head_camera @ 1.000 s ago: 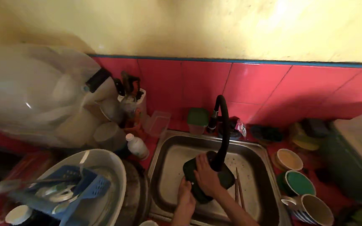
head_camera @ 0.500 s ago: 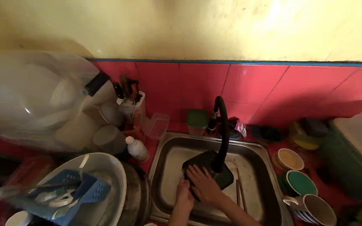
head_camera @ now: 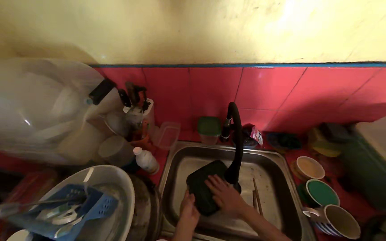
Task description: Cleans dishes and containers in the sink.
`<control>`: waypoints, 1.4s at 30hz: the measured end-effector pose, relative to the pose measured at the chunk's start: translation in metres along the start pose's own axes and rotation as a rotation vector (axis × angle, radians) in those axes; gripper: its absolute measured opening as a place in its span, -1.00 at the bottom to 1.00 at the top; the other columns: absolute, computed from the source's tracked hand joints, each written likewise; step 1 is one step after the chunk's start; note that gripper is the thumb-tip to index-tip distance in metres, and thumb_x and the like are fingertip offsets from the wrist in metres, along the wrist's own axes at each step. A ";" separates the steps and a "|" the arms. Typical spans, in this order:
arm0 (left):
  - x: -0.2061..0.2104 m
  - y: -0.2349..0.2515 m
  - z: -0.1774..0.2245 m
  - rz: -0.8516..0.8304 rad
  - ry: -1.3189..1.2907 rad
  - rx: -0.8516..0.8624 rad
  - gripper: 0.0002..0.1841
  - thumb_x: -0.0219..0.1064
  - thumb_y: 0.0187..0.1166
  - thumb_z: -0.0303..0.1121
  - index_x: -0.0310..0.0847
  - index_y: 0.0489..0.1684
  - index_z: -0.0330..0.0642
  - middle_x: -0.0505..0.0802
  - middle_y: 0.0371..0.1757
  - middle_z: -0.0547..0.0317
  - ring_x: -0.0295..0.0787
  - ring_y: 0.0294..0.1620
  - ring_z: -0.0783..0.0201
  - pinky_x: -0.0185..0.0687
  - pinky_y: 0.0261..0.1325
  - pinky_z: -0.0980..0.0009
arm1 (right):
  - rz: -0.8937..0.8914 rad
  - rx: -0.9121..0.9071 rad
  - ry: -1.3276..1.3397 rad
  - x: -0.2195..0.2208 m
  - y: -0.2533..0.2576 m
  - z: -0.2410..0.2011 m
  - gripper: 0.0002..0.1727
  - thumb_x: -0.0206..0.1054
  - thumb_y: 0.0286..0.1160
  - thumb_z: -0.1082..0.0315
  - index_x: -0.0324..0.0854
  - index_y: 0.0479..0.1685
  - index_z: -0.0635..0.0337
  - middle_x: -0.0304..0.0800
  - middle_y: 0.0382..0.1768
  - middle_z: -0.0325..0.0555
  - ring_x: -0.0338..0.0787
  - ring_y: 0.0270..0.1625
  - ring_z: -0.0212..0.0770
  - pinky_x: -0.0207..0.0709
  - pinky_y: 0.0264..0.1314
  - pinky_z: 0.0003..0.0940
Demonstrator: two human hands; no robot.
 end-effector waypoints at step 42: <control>-0.043 0.057 0.192 0.762 0.401 0.826 0.09 0.73 0.22 -0.35 0.01 0.78 -0.39 0.54 0.54 -0.45 0.53 0.54 -0.24 0.49 0.55 -0.06 | 0.735 0.590 1.321 -0.010 0.000 0.029 -0.51 0.34 0.60 0.45 0.44 0.49 0.36 0.75 0.17 0.13 0.78 0.16 -0.17 0.70 0.22 -0.19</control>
Point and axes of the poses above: each hand's wrist, its own y-axis towards the middle knuckle, its own x-axis out of the palm, z = x × y, the point moved 5 cm from there along y, towards the middle knuckle
